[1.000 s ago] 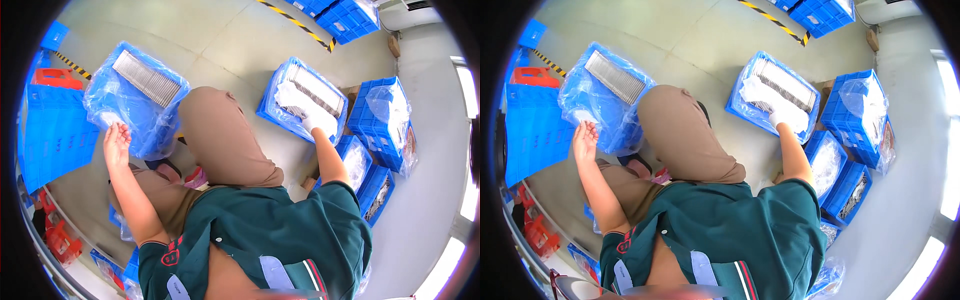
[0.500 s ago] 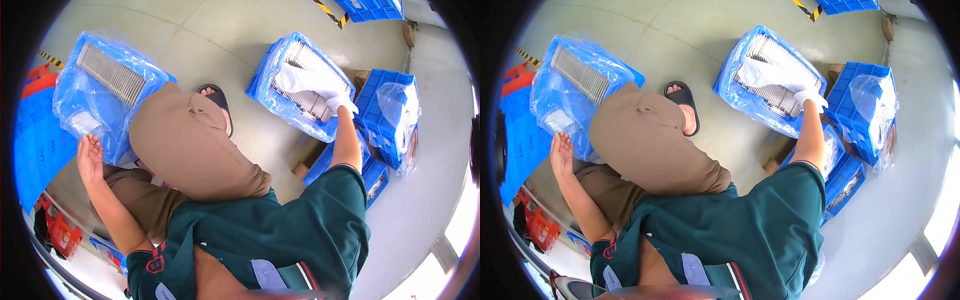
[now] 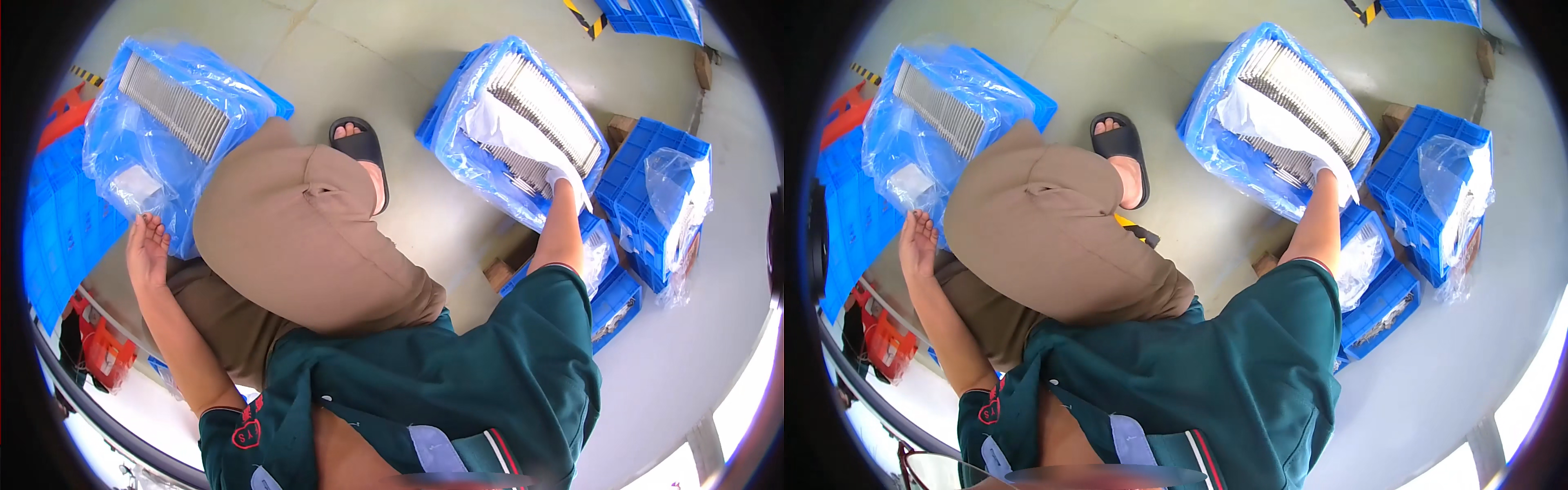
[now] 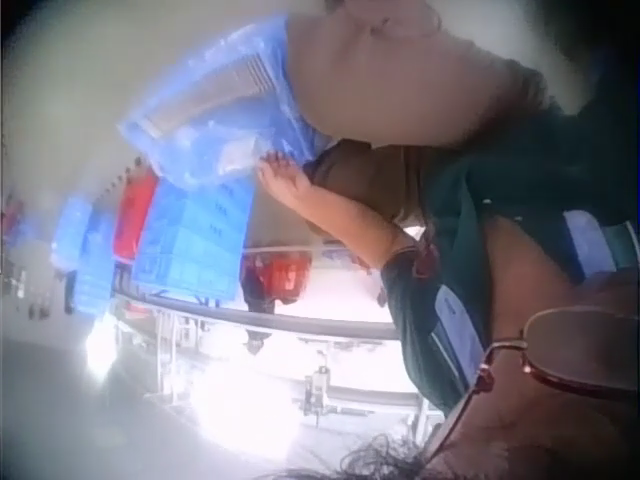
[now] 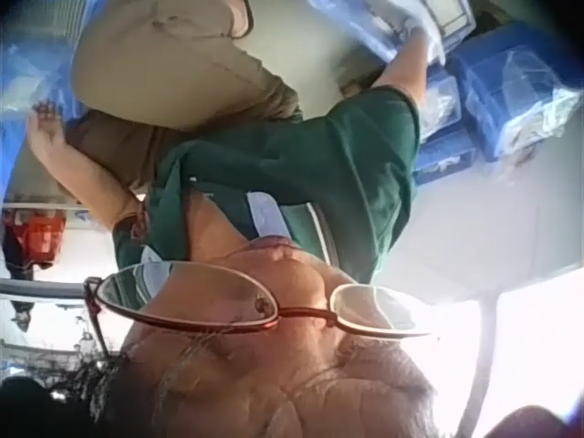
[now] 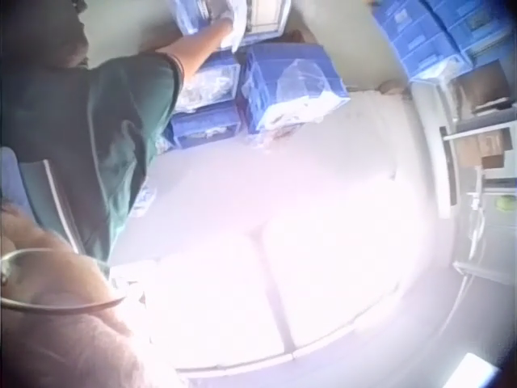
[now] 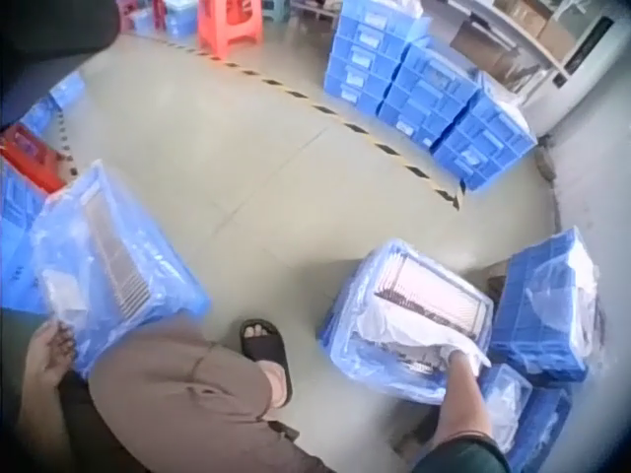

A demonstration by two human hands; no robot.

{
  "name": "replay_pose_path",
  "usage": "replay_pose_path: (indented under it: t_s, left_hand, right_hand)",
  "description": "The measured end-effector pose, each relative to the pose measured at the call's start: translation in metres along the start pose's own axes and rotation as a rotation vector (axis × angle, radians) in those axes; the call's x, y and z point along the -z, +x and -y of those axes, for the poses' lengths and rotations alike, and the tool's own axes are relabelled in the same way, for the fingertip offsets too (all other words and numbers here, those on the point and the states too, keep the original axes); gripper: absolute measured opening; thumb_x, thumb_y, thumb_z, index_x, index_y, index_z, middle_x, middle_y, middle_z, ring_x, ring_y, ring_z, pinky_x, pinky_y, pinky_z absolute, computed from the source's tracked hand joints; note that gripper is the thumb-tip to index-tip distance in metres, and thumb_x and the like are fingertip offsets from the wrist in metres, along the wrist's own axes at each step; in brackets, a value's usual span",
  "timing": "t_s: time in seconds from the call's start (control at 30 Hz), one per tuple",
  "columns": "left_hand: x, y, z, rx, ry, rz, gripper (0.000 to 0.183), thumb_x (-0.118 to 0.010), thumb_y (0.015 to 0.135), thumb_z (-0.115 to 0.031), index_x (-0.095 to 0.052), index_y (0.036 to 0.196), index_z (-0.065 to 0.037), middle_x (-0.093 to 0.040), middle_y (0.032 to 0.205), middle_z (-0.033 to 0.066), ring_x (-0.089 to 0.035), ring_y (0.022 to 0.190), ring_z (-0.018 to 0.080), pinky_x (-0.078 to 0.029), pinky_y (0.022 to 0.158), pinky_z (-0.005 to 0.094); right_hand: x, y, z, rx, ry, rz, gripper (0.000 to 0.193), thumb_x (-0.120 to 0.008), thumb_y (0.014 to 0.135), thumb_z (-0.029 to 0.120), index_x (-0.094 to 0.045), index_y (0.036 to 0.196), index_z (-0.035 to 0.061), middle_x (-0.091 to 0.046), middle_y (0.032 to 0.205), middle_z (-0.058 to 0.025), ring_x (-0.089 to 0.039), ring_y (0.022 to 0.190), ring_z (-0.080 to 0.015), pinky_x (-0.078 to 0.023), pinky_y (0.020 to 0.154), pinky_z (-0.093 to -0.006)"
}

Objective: The person assembles metal rods by attaching small caps onto their ends by hand and stacking the finished rods into plastic-lined crates.

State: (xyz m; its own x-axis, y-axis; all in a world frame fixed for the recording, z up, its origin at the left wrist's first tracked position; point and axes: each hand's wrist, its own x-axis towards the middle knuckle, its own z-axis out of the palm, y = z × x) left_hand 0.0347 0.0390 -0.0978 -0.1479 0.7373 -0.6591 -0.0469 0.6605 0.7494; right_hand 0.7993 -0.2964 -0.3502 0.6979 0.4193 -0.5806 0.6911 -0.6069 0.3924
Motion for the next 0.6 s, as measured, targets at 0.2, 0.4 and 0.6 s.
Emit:
replay_pose_path:
  t_s: [0.2,0.4,0.6]
  left_hand:
    - [0.007,0.000,0.005,0.013,-0.022,-0.058,0.021,-0.055,0.084,-0.029,-0.054,0.091,-0.009,-0.057,0.082,0.0007,-0.051,0.074,0.0106,-0.041,0.066,0.0240]
    - [0.011,0.001,0.006,0.011,-0.031,-0.025,0.022,-0.055,0.084,-0.029,-0.054,0.092,-0.009,-0.057,0.083,0.0006,-0.051,0.075,0.0107,-0.041,0.067,0.0239]
    - [0.010,0.003,0.006,0.017,-0.021,-0.025,0.021,-0.055,0.084,-0.029,-0.054,0.092,-0.009,-0.057,0.084,0.0004,-0.051,0.075,0.0105,-0.041,0.067,0.0237]
  right_hand:
    - [-0.011,0.011,-0.002,0.133,-0.074,-0.036,0.033,-0.054,0.078,0.026,-0.058,0.108,0.0122,-0.058,0.108,-0.0102,-0.055,0.098,-0.0233,-0.042,0.083,-0.0322]
    - [0.024,-0.029,0.025,0.136,0.028,-0.036,0.033,-0.052,0.079,0.027,-0.057,0.108,0.0112,-0.057,0.109,-0.0107,-0.054,0.100,-0.0238,-0.041,0.084,-0.0329]
    - [0.057,-0.092,0.061,0.146,0.146,-0.030,0.033,-0.049,0.081,0.027,-0.057,0.109,0.0102,-0.056,0.110,-0.0113,-0.053,0.102,-0.0242,-0.041,0.085,-0.0335]
